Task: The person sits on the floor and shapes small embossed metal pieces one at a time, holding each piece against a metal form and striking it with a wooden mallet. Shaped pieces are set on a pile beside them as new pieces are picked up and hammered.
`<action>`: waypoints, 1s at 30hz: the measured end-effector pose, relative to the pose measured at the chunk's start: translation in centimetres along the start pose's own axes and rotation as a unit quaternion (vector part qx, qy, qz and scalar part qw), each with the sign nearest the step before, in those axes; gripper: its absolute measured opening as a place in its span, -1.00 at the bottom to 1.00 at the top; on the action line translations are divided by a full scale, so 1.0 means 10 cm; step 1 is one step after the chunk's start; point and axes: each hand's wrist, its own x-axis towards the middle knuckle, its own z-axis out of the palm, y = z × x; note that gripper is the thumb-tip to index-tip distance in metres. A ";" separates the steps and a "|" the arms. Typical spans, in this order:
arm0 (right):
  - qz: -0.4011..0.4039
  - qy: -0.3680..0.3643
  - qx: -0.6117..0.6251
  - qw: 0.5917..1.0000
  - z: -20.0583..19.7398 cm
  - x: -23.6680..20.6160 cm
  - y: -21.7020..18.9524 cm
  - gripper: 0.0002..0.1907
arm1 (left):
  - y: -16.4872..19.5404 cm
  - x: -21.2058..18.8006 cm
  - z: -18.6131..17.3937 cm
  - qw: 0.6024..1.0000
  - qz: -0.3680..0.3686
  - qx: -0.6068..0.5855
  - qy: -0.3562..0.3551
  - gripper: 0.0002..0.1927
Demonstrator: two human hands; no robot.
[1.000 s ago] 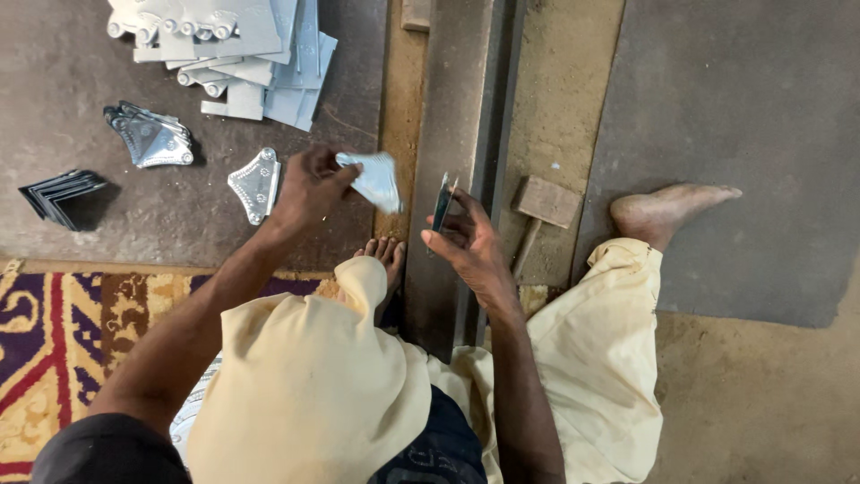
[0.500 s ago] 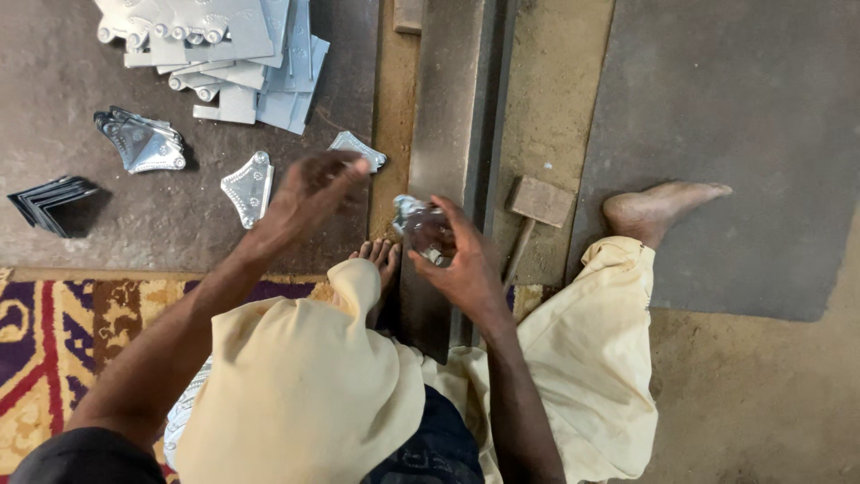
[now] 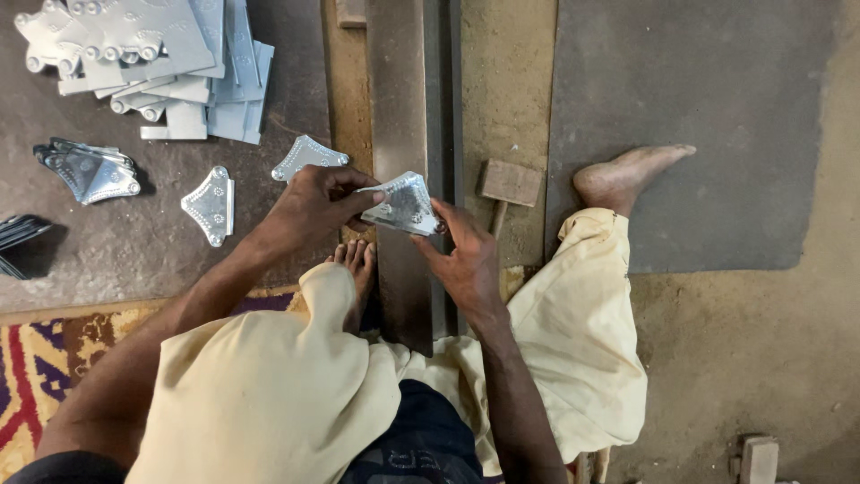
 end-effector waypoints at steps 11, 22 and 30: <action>0.181 0.110 -0.010 0.977 0.04 -0.31 1.42 -0.59 | -0.13 1.30 -0.15 0.988 0.036 -0.139 0.050 -0.67; 0.385 -0.019 -0.087 0.919 0.29 -1.06 2.05 -0.57 | -0.37 1.58 -0.13 0.994 0.029 -0.092 0.059 -0.74; 0.520 -0.007 0.463 0.718 0.04 -0.78 1.53 -0.51 | -0.30 1.59 -0.08 0.993 0.019 -0.093 0.071 -0.76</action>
